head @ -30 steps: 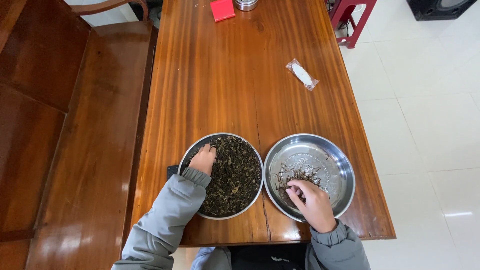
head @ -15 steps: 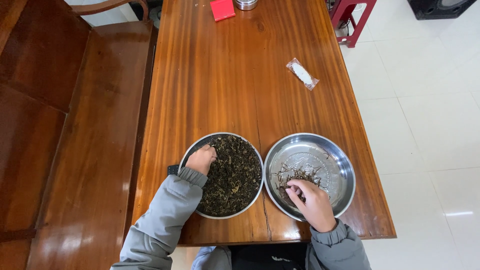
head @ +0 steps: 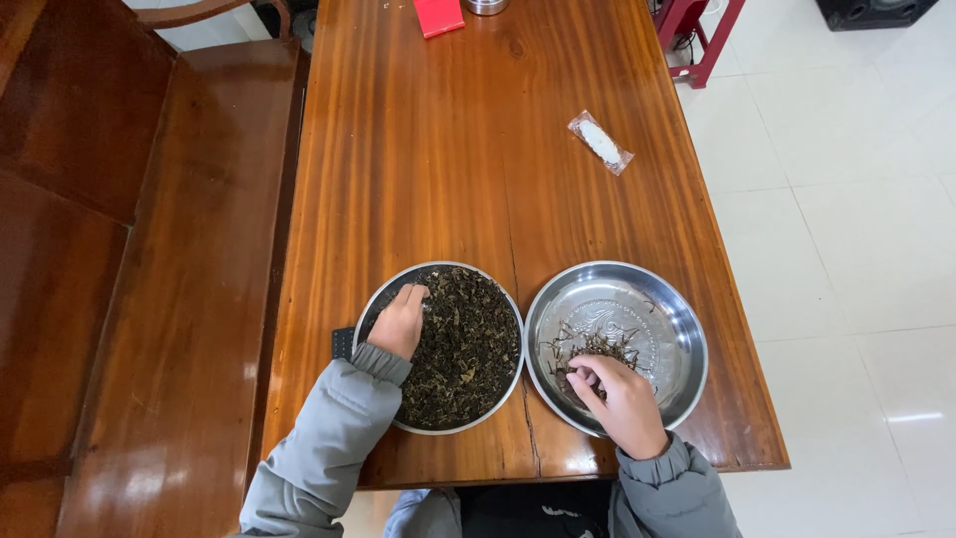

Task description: A person is manually sorting dried tea leaves, picking out stems and debris and placing them into a separate metal tray.

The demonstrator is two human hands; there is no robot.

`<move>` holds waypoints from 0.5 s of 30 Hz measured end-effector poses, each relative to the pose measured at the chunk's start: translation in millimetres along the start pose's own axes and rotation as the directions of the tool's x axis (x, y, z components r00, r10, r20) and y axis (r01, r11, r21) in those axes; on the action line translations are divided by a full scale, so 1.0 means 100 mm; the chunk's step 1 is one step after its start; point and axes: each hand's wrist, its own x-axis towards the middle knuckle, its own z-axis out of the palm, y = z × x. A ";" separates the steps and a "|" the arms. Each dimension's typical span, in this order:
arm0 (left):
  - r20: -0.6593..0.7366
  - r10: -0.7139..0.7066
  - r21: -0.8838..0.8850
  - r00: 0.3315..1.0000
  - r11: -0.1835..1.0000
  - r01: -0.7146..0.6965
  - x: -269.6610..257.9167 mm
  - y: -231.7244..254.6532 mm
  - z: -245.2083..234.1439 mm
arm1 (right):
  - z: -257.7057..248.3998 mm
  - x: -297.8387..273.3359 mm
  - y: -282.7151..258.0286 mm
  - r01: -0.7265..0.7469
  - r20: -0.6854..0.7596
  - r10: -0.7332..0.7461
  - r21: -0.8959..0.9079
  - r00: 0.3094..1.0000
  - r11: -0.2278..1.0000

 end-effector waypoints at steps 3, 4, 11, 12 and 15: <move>0.039 -0.003 -0.043 0.999 0.999 0.005 -0.07 0.08 -0.08 | 0.02 0.00 0.02 0.009 0.005 -0.009 -0.009 1.000 1.000; 0.041 -0.003 -0.042 0.999 0.999 0.005 -0.08 0.05 -0.04 | 0.02 -0.01 0.03 0.008 0.005 -0.008 -0.008 1.000 1.000; -0.085 0.137 -0.134 0.987 0.980 -0.148 -0.14 0.07 -0.09 | 0.03 -0.01 0.05 0.010 0.008 -0.010 -0.002 1.000 1.000; -0.084 0.134 -0.143 0.987 0.979 -0.145 -0.15 0.10 -0.10 | 0.04 -0.01 0.05 0.010 0.007 -0.010 0.000 1.000 1.000; -0.089 0.150 -0.110 0.985 0.981 -0.159 -0.21 0.08 0.03 | 0.06 -0.01 0.05 -0.005 0.025 0.005 -0.005 1.000 1.000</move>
